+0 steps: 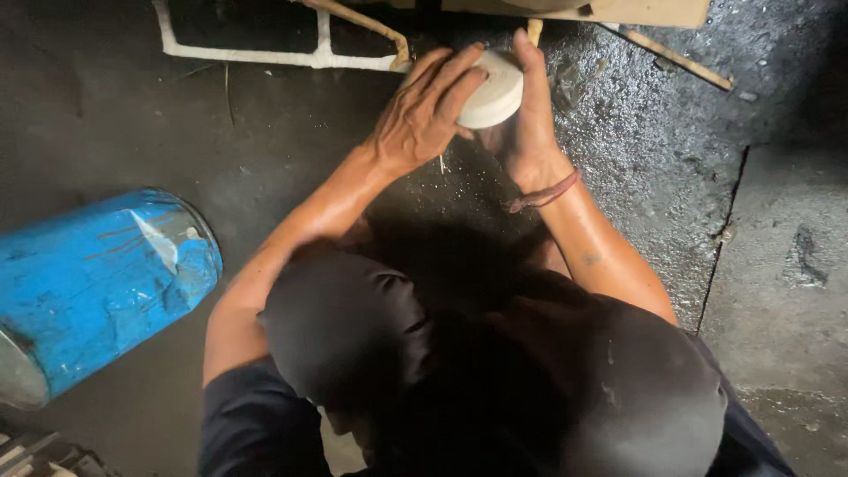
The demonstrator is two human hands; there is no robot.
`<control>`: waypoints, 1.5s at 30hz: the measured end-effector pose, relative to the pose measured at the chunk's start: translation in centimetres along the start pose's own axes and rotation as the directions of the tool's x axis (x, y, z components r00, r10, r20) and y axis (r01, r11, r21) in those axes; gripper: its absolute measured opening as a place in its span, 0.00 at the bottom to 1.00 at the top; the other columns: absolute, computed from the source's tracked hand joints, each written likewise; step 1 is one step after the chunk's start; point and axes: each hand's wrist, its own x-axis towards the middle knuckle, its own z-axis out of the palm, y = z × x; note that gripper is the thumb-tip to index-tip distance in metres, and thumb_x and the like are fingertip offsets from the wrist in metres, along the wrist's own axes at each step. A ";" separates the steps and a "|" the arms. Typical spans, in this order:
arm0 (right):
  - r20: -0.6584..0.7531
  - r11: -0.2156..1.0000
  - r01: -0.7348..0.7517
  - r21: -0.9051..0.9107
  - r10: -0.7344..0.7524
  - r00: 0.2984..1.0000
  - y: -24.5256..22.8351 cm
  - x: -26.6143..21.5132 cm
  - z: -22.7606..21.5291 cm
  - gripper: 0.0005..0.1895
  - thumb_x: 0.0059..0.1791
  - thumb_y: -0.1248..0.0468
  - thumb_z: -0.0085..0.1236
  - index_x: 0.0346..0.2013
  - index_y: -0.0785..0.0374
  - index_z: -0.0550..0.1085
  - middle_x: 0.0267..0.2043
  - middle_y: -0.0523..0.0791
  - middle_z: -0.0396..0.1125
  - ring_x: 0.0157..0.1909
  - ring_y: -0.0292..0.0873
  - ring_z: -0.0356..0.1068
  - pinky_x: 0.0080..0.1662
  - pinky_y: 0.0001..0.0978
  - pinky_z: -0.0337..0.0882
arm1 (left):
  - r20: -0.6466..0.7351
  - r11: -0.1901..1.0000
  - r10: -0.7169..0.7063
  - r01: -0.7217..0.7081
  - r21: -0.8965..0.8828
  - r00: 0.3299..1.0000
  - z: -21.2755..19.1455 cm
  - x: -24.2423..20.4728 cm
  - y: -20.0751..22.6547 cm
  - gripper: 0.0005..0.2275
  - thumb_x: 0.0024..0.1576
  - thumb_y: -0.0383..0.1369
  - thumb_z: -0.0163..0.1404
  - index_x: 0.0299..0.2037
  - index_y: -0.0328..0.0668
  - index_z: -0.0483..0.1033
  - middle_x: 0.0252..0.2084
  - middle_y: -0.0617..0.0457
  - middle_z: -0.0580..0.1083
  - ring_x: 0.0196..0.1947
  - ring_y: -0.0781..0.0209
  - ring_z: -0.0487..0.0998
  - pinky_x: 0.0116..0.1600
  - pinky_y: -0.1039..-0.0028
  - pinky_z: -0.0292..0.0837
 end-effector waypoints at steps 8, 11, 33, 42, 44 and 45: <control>0.293 -0.040 0.410 -0.911 -0.762 0.577 0.9 -3.7 -2.1 0.44 0.46 0.54 0.80 0.64 0.66 0.61 0.61 0.52 0.65 0.62 0.49 0.69 0.65 0.40 0.72 | -0.060 0.878 -0.390 0.352 -0.325 0.919 -0.2 1.6 4.2 0.20 0.67 0.33 0.50 0.65 0.33 0.59 0.51 0.35 0.77 0.45 0.41 0.84 0.50 0.62 0.82; 0.351 -0.118 0.436 -0.892 -0.788 0.506 2.0 -1.6 -2.0 0.43 0.46 0.59 0.75 0.67 0.65 0.58 0.64 0.52 0.65 0.65 0.49 0.68 0.65 0.39 0.70 | -0.102 0.905 -0.351 0.309 -0.291 0.931 -0.5 1.7 5.7 0.21 0.66 0.34 0.51 0.64 0.31 0.60 0.48 0.33 0.77 0.44 0.37 0.82 0.48 0.56 0.79; 0.595 -0.251 0.540 -0.803 -0.364 0.716 -7.0 0.2 -3.0 0.39 0.41 0.55 0.81 0.59 0.68 0.69 0.55 0.53 0.73 0.52 0.56 0.76 0.54 0.43 0.76 | 0.006 0.855 -0.397 0.372 -0.362 0.918 1.7 3.2 3.6 0.19 0.61 0.27 0.59 0.61 0.44 0.69 0.74 0.40 0.53 0.59 0.46 0.76 0.59 0.69 0.77; 0.324 0.000 0.551 -0.835 -0.809 0.491 0.1 -0.8 -5.8 0.26 0.49 0.66 0.76 0.55 0.66 0.69 0.59 0.52 0.68 0.63 0.46 0.69 0.64 0.40 0.71 | -0.224 0.876 -0.459 0.396 -0.276 0.859 2.7 4.2 4.1 0.20 0.63 0.30 0.60 0.61 0.42 0.66 0.70 0.35 0.58 0.64 0.32 0.70 0.66 0.51 0.70; 0.094 0.154 0.558 -0.815 -0.916 0.390 2.6 -1.3 -7.0 0.26 0.53 0.69 0.74 0.58 0.62 0.65 0.55 0.48 0.63 0.60 0.43 0.65 0.63 0.37 0.69 | -0.226 0.878 -0.465 0.413 -0.241 0.856 2.5 4.4 4.0 0.21 0.60 0.31 0.61 0.60 0.42 0.66 0.68 0.34 0.59 0.62 0.32 0.69 0.65 0.51 0.69; 0.175 0.093 0.494 -0.864 -0.866 0.469 3.5 -0.7 -7.8 0.30 0.50 0.70 0.74 0.60 0.63 0.64 0.57 0.50 0.63 0.61 0.46 0.64 0.64 0.40 0.67 | -0.228 0.877 -0.472 0.426 -0.225 0.852 2.5 4.3 4.1 0.21 0.59 0.32 0.62 0.59 0.42 0.66 0.67 0.34 0.59 0.62 0.31 0.69 0.64 0.50 0.68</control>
